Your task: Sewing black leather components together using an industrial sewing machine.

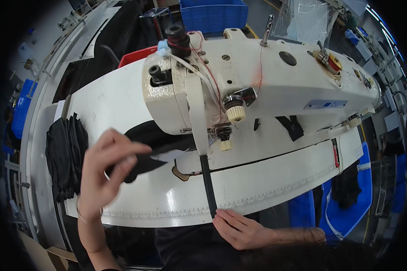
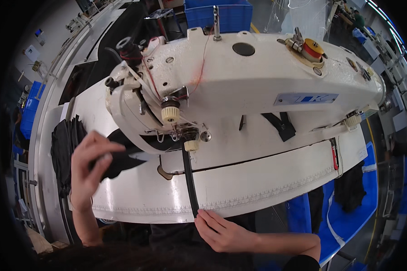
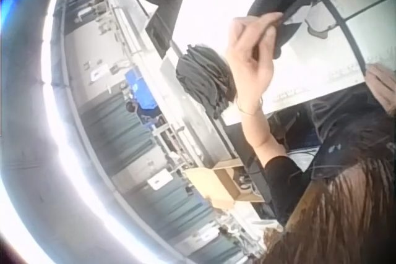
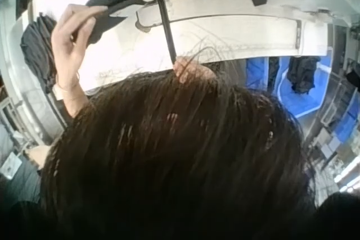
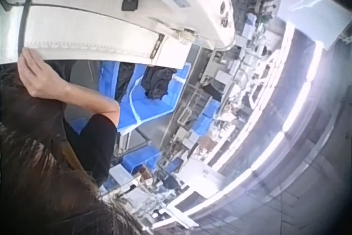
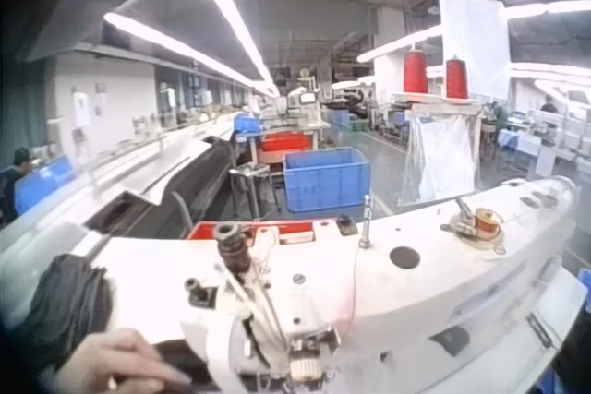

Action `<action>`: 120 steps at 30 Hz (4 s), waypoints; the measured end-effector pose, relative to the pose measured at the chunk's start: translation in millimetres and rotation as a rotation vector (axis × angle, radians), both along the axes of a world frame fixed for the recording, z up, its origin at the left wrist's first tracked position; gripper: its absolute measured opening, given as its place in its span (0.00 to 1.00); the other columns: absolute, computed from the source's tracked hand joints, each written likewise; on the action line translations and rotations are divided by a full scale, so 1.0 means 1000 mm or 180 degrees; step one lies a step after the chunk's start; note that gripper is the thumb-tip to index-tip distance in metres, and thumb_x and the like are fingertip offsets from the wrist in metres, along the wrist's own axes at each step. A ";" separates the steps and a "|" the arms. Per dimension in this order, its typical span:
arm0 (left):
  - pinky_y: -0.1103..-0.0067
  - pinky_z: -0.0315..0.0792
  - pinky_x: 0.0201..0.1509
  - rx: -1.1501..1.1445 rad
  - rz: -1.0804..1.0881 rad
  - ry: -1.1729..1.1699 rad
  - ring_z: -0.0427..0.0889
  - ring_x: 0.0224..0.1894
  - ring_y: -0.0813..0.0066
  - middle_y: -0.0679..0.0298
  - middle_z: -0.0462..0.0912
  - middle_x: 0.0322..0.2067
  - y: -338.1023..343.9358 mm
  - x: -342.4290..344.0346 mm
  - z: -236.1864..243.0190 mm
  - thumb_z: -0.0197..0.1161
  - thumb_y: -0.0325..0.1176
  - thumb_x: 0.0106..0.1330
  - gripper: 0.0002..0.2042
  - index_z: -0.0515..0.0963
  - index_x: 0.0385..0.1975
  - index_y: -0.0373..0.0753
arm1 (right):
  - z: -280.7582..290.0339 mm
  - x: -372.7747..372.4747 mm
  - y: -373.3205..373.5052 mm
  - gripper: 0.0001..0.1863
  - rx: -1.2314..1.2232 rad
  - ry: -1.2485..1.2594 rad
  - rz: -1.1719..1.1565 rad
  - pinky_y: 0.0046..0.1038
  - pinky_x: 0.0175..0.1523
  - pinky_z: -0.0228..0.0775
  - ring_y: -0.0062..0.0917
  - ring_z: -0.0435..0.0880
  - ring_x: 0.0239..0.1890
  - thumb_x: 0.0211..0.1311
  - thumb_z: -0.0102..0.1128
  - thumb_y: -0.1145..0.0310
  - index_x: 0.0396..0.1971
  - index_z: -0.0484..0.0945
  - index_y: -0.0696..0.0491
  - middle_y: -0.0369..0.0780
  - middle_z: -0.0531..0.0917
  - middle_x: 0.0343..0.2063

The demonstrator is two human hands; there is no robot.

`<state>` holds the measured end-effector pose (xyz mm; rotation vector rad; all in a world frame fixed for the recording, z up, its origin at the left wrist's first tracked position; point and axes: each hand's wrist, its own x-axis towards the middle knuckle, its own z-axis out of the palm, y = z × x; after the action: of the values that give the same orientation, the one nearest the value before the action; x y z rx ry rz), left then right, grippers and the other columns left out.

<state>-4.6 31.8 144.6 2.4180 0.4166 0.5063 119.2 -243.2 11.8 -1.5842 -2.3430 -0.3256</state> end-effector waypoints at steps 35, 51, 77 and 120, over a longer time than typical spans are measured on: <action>0.87 0.68 0.29 0.2087 -0.1277 0.0103 0.76 0.32 0.75 0.52 0.81 0.41 -0.113 -0.032 -0.103 0.57 0.25 0.52 0.11 0.79 0.35 0.29 | 0.013 0.003 0.009 0.18 -0.0082 -0.0031 0.0365 0.39 0.59 0.68 0.41 0.78 0.49 0.52 0.51 0.67 0.38 0.76 0.64 0.47 0.77 0.42; 0.86 0.71 0.32 0.1653 -0.1311 0.0265 0.75 0.32 0.74 0.51 0.78 0.45 -0.108 -0.029 -0.107 0.57 0.26 0.50 0.15 0.78 0.37 0.28 | 0.022 0.007 0.016 0.18 -0.0279 -0.0008 0.0427 0.38 0.59 0.68 0.41 0.77 0.49 0.52 0.50 0.65 0.35 0.77 0.63 0.48 0.77 0.41; 0.67 0.71 0.51 -0.1029 0.0008 0.0432 0.79 0.44 0.56 0.54 0.80 0.40 -0.004 0.011 -0.132 0.60 0.24 0.54 0.14 0.78 0.42 0.36 | -0.035 0.074 0.101 0.07 0.0140 -0.0381 0.0533 0.26 0.42 0.70 0.28 0.75 0.35 0.45 0.55 0.69 0.26 0.74 0.54 0.36 0.75 0.25; 0.65 0.74 0.40 0.0829 -0.0956 0.0110 0.79 0.37 0.57 0.56 0.79 0.35 -0.001 0.035 -0.131 0.59 0.22 0.41 0.19 0.79 0.38 0.36 | -0.052 0.074 0.119 0.16 0.0432 0.0356 -0.0312 0.25 0.33 0.73 0.27 0.75 0.30 0.39 0.61 0.69 0.34 0.78 0.55 0.37 0.72 0.24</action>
<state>30.7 30.5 13.8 2.6799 -0.0039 0.4056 192.8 -124.3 -40.3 -1.6120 -2.1182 -0.3982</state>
